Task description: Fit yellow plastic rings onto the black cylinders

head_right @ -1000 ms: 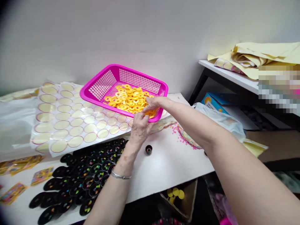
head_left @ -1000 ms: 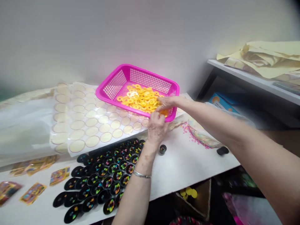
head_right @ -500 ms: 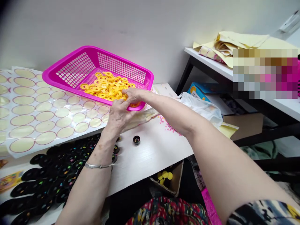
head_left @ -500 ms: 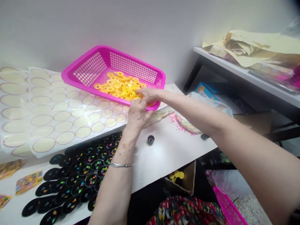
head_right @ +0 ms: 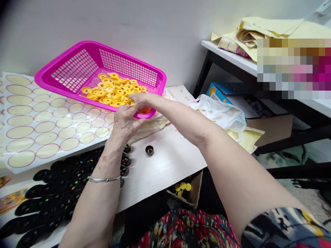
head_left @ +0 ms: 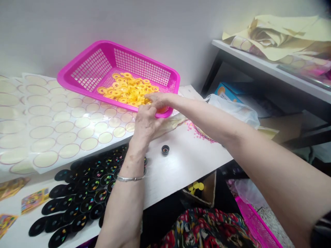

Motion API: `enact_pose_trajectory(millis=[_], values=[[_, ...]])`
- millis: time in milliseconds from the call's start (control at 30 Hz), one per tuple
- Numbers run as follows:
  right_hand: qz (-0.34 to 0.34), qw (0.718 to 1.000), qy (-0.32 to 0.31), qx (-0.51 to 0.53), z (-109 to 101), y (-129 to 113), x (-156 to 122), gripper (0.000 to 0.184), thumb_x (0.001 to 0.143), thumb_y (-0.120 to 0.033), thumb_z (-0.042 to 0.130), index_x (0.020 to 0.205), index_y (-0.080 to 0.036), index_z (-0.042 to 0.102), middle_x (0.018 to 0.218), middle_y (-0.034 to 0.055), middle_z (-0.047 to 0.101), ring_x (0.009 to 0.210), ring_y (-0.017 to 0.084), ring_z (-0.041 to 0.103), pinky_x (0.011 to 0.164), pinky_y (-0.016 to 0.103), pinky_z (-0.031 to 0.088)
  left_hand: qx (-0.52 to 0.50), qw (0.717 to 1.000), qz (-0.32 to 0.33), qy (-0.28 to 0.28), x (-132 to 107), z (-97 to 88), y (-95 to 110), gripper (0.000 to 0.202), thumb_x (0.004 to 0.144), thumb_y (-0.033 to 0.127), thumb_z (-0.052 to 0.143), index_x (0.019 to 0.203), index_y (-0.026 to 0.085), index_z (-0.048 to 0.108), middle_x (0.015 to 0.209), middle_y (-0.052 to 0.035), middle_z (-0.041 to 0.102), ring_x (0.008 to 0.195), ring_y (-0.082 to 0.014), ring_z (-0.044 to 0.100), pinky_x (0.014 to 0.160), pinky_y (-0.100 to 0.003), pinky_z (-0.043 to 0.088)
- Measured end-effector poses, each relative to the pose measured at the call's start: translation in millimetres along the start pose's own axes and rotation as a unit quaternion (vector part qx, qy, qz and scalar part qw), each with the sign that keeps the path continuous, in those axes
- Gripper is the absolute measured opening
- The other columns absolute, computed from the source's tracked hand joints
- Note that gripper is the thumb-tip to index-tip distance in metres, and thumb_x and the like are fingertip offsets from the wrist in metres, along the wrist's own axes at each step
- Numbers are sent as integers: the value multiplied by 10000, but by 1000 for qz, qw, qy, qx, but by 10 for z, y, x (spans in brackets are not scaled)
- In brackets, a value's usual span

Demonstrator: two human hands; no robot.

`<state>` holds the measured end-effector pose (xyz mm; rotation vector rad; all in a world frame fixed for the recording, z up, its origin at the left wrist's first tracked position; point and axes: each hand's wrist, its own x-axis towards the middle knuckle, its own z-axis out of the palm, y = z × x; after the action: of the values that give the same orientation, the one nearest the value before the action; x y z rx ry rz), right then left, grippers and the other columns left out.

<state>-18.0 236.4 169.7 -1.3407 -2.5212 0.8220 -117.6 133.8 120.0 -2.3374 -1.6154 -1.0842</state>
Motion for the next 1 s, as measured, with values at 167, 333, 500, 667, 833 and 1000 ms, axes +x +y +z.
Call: enact_pose_trajectory(millis=[167, 333, 500, 667, 833, 1000], values=[[-45, 992, -15, -120, 33, -21, -28, 382, 643, -300, 651, 975, -142, 550, 979, 48, 617, 935, 232, 538, 773, 296, 371, 1, 1000, -9, -11, 24, -39, 27, 322, 713, 444, 611, 841, 148, 628, 762, -53, 581, 784, -205, 538, 721, -308, 431], [-49, 988, 41, -143, 54, -83, -81, 276, 654, -256, 618, 907, -165, 555, 941, 44, 615, 888, 228, 546, 700, 279, 377, 26, 999, -26, -33, 9, -73, 60, 261, 745, 412, 561, 727, 154, 593, 789, -77, 569, 843, -233, 514, 750, -343, 429], [-42, 988, 106, -106, 21, -46, -59, 243, 618, -270, 641, 809, -145, 556, 819, 14, 603, 813, 179, 532, 648, 232, 394, 64, 997, -31, 2, -55, -147, 211, 182, 728, 329, 576, 807, 164, 577, 1008, -129, 555, 1027, -307, 432, 852, -451, 391], [-25, 985, 152, 75, -126, 53, -39, 179, 572, -153, 621, 739, -126, 564, 665, -41, 565, 671, 108, 515, 605, 203, 431, 27, 998, -26, 60, -201, -58, 632, 168, 767, 228, 518, 903, 144, 569, 1142, -151, 516, 1063, -303, 417, 895, -477, 363], [-10, 946, 181, 269, -319, 64, -88, 198, 619, -76, 569, 808, -131, 545, 698, -32, 583, 641, 93, 548, 599, 215, 504, -124, 981, 14, -149, -313, 560, 983, 100, 740, 113, 476, 704, 159, 557, 856, -102, 594, 856, -223, 520, 781, -364, 432], [2, 894, 201, 400, -671, -20, -480, 183, 682, -100, 576, 856, -130, 528, 631, -56, 549, 617, 86, 544, 587, 219, 509, -174, 961, -16, -213, -228, 1222, 978, 163, 708, 53, 437, 750, 164, 549, 899, -116, 592, 842, -217, 520, 772, -366, 428]])
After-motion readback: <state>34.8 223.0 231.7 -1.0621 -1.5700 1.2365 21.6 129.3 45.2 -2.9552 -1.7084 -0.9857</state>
